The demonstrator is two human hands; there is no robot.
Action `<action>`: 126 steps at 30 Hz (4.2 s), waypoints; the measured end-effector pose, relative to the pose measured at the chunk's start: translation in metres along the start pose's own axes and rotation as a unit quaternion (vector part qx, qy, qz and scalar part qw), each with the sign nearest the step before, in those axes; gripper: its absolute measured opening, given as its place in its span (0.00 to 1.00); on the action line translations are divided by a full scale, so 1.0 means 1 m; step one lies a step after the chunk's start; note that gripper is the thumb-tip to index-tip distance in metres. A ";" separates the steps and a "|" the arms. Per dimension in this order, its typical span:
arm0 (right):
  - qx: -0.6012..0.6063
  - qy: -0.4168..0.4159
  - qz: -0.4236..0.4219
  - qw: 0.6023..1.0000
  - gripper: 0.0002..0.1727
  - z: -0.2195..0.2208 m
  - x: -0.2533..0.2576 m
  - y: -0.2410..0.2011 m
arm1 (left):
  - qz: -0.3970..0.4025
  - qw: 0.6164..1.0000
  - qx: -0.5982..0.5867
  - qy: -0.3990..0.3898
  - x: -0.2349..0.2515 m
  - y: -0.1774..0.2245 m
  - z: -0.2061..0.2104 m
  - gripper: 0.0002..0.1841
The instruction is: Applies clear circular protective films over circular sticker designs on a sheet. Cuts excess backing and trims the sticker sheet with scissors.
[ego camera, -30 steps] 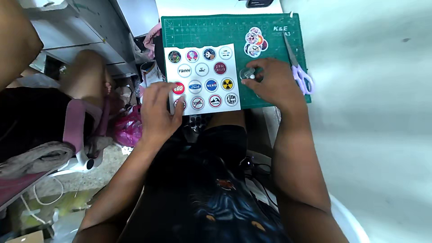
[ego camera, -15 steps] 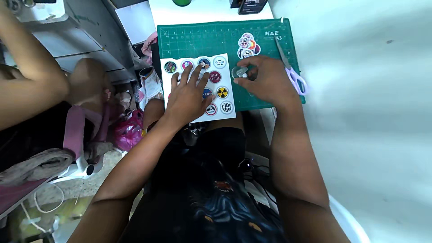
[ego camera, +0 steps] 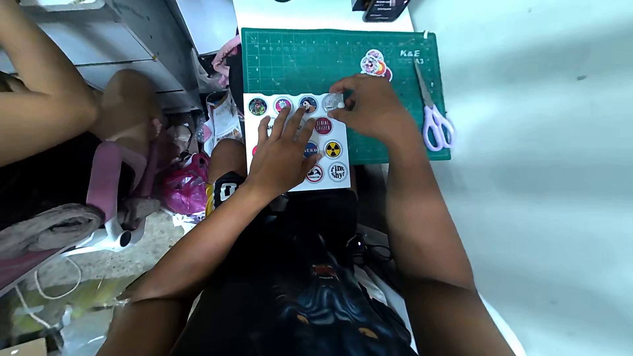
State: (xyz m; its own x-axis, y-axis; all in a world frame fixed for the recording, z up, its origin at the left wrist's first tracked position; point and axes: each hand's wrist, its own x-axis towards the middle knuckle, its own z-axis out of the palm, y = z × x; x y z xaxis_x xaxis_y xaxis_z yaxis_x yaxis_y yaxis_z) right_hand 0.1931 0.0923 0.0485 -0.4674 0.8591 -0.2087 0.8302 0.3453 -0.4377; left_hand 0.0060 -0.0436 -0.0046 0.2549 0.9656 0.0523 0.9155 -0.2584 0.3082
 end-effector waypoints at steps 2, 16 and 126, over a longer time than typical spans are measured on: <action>-0.007 -0.004 0.001 1.000 0.24 0.000 0.001 0.000 | -0.001 1.000 -0.005 -0.003 0.001 -0.001 0.001 0.36; 0.012 0.024 0.001 1.000 0.21 0.007 -0.004 0.002 | -0.001 1.000 -0.002 -0.013 0.002 -0.002 0.002 0.37; -0.013 -0.056 -0.124 0.991 0.21 -0.028 0.056 -0.008 | -0.084 0.992 0.093 -0.011 0.069 0.092 -0.010 0.22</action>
State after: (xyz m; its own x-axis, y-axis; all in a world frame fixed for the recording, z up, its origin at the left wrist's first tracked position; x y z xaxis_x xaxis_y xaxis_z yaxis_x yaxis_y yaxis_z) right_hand 0.1691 0.1482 0.0644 -0.6867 0.7006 -0.1940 0.6933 0.5508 -0.4647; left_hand 0.1050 -0.0002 0.0370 0.0982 0.9951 -0.0073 0.9868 -0.0965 0.1301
